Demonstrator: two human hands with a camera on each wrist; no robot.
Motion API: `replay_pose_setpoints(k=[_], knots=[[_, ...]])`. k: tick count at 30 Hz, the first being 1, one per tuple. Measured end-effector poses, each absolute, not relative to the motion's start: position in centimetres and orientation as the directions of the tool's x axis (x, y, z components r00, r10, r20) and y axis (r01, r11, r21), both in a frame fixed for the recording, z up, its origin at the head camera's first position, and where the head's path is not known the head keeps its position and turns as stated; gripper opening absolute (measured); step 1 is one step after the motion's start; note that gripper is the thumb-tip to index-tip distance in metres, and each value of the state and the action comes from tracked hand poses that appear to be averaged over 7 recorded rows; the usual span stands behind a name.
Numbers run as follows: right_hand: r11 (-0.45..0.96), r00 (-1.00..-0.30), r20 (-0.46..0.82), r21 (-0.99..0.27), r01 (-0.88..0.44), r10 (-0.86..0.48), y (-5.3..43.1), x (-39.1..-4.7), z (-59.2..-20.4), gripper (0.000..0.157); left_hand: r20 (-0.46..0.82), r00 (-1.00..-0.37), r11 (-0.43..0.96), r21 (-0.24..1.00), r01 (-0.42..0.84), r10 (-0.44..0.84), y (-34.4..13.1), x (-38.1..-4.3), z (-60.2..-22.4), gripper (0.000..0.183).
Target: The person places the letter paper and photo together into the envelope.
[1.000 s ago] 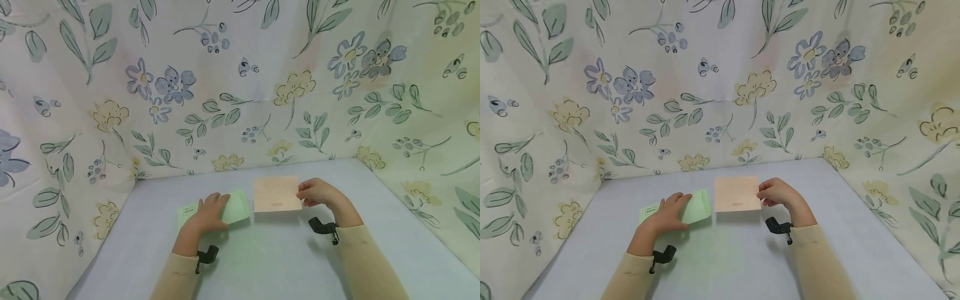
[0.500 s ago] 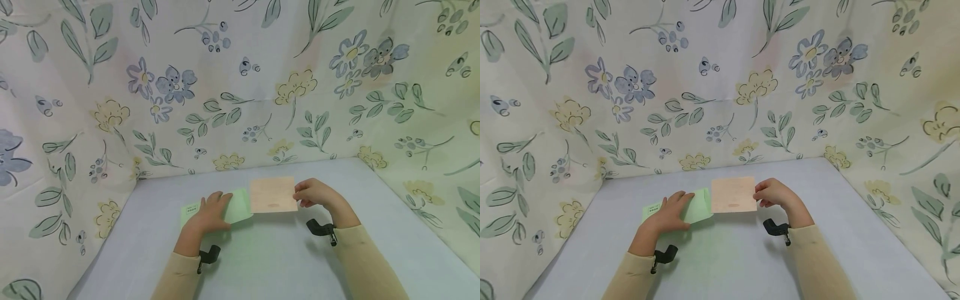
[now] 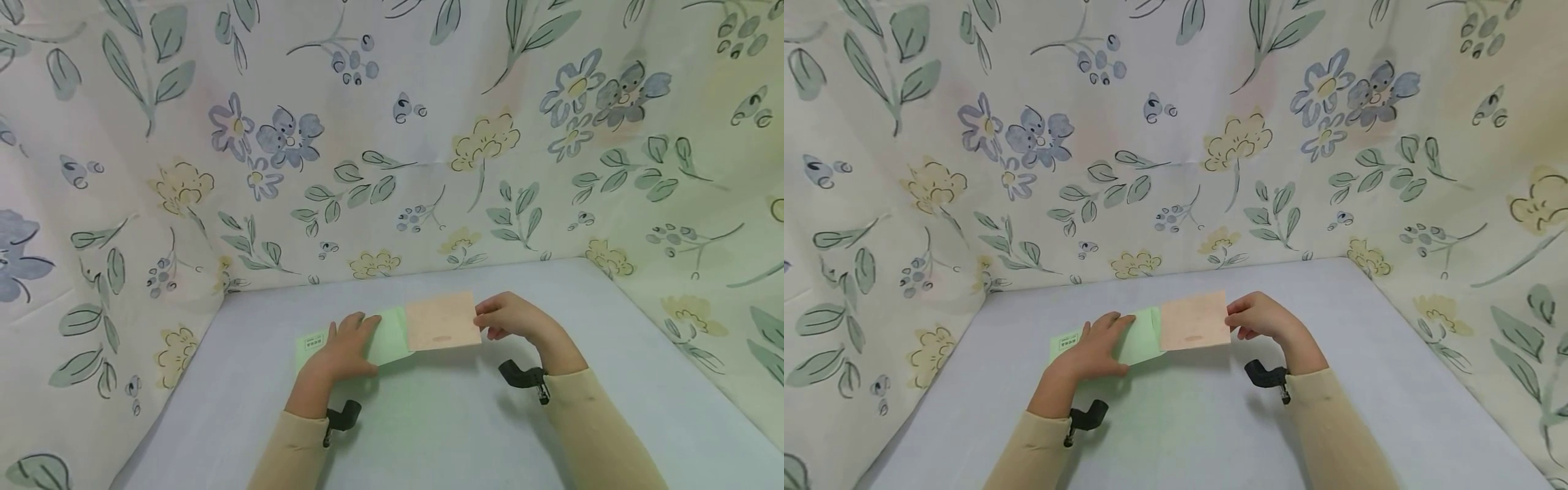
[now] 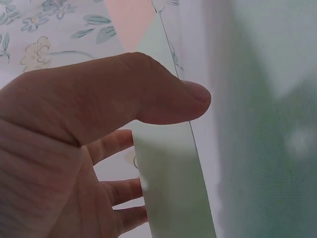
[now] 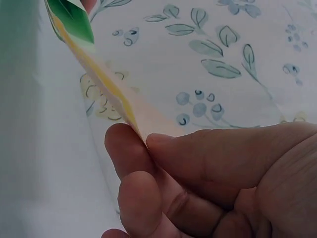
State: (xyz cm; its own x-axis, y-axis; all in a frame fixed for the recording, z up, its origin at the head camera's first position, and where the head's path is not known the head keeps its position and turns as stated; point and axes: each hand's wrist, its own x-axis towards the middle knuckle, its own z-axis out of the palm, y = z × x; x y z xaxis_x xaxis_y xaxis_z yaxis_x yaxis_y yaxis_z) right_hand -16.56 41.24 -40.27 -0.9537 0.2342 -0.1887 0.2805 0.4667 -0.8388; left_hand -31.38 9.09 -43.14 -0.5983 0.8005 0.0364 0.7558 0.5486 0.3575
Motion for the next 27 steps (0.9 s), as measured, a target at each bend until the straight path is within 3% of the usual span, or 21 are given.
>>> replay_pose_setpoints(k=[11,27], knots=[[0.49,-0.966,-0.17,-0.837,0.246,0.194,40.9,-16.5,-40.1,0.029,0.024,-0.596,0.552,0.348,0.757,0.802,9.3,-31.4,-43.2,0.096],[0.457,-0.971,-0.183,-0.858,0.233,0.152,40.0,-17.1,-41.0,0.028,0.038,-0.539,0.502,0.312,0.806,0.842,10.1,-30.5,-43.2,0.097]])
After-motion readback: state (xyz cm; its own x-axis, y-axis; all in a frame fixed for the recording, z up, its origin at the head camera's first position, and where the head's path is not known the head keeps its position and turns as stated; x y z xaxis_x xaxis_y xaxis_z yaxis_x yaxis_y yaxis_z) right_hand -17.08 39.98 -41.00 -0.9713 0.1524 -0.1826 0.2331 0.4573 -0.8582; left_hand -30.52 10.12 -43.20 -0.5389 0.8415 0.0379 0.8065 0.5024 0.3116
